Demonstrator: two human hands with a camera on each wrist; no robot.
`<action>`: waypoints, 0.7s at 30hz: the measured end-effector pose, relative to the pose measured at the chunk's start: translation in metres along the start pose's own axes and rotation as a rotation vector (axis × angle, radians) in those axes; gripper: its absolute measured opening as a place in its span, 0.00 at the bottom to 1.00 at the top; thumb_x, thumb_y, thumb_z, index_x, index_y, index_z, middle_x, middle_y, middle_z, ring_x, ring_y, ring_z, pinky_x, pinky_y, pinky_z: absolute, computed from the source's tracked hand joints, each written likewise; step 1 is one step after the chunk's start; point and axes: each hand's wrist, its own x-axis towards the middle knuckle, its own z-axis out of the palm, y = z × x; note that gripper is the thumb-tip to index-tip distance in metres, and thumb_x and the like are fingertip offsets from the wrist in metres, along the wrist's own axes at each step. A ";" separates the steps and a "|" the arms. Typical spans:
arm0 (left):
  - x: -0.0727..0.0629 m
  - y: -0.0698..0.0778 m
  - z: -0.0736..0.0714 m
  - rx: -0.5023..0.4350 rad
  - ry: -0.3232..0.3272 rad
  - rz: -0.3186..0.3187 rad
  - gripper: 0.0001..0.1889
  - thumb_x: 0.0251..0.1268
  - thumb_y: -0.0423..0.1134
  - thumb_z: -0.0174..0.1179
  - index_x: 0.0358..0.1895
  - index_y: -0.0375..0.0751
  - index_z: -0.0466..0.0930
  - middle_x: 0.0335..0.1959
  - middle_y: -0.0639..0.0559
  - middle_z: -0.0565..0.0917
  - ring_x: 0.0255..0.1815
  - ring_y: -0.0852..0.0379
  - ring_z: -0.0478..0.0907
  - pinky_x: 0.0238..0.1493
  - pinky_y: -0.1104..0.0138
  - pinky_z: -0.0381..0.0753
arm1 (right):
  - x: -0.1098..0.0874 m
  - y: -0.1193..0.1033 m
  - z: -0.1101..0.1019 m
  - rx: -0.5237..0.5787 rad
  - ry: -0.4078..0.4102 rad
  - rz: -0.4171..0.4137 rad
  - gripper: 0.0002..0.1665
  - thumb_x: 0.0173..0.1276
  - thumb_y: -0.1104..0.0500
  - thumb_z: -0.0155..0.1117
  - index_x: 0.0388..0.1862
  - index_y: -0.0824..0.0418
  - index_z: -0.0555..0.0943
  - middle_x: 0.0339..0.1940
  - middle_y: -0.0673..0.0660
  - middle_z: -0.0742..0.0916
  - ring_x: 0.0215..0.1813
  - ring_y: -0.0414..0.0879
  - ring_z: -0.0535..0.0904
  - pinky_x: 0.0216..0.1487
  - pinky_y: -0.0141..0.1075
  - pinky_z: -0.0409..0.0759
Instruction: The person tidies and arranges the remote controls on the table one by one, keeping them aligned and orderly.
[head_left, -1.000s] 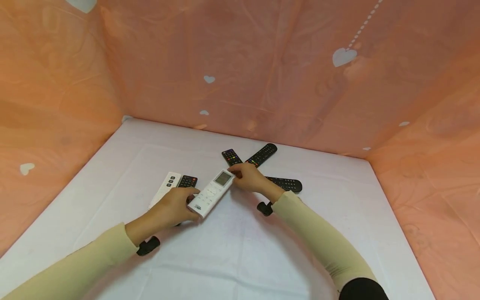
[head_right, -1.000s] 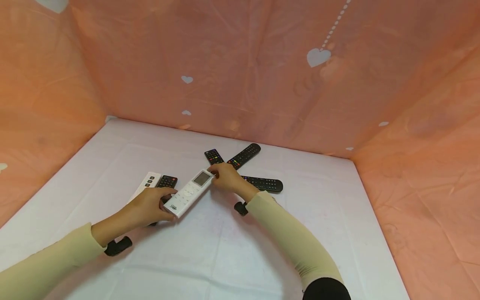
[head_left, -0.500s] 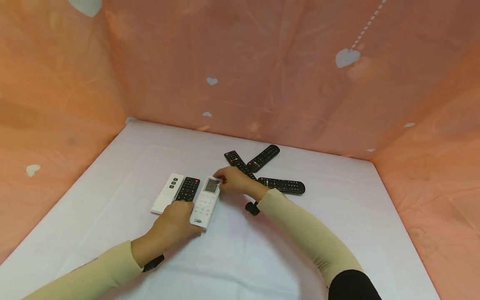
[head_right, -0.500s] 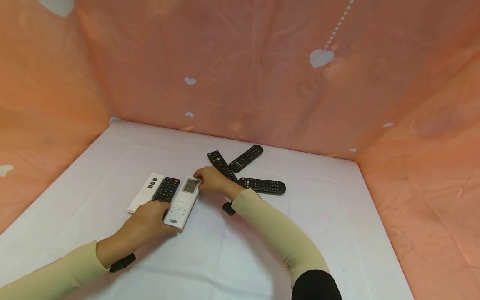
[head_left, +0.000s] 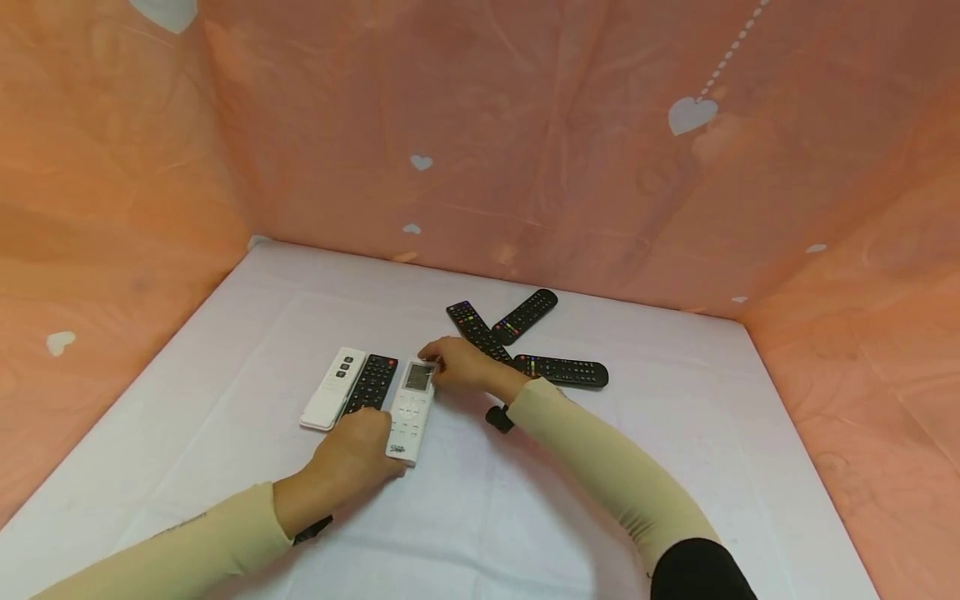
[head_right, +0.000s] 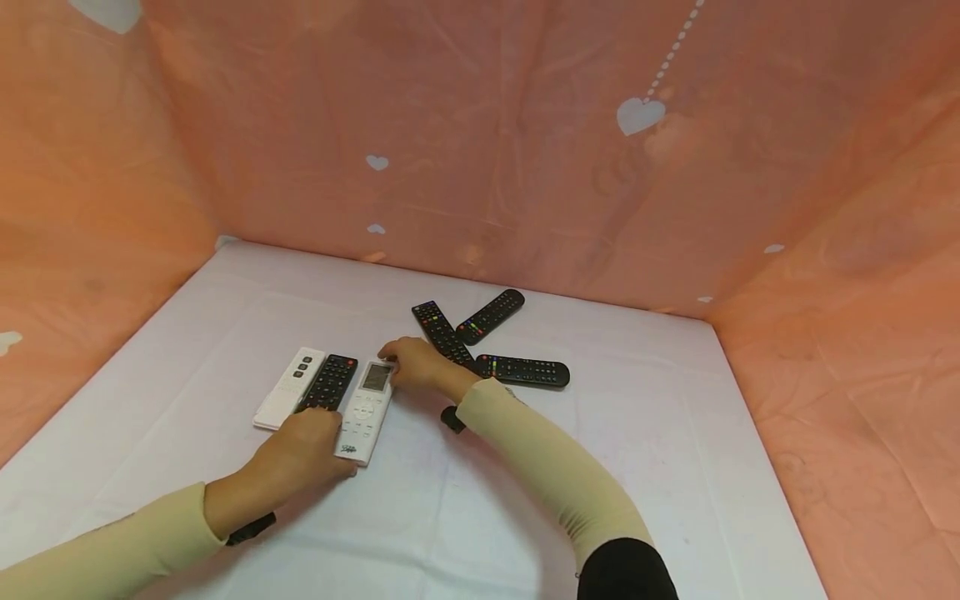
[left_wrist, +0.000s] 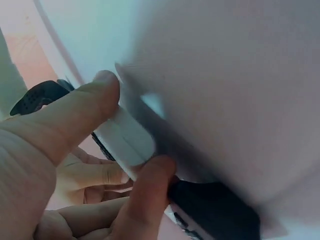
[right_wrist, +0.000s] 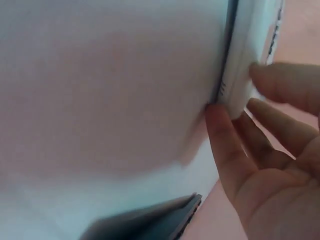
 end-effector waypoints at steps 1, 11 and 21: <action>0.000 0.001 -0.001 0.011 -0.006 0.007 0.20 0.36 0.41 0.78 0.28 0.35 0.76 0.24 0.49 0.76 0.25 0.56 0.72 0.25 0.64 0.74 | -0.002 0.001 -0.002 0.009 0.014 -0.005 0.26 0.60 0.68 0.62 0.59 0.65 0.77 0.55 0.62 0.83 0.53 0.51 0.81 0.53 0.34 0.79; 0.050 0.006 -0.053 0.108 0.062 0.204 0.27 0.47 0.51 0.72 0.46 0.36 0.81 0.34 0.47 0.84 0.36 0.51 0.80 0.37 0.57 0.80 | -0.045 0.026 -0.033 -0.101 0.241 0.020 0.24 0.59 0.54 0.68 0.54 0.60 0.80 0.47 0.58 0.86 0.48 0.49 0.81 0.53 0.42 0.77; 0.168 -0.007 -0.074 -0.047 -0.134 0.302 0.32 0.57 0.43 0.67 0.64 0.35 0.71 0.57 0.36 0.78 0.59 0.40 0.75 0.59 0.49 0.73 | -0.071 0.044 -0.032 -0.273 0.261 0.171 0.38 0.46 0.47 0.76 0.59 0.51 0.78 0.52 0.58 0.83 0.50 0.57 0.76 0.50 0.50 0.76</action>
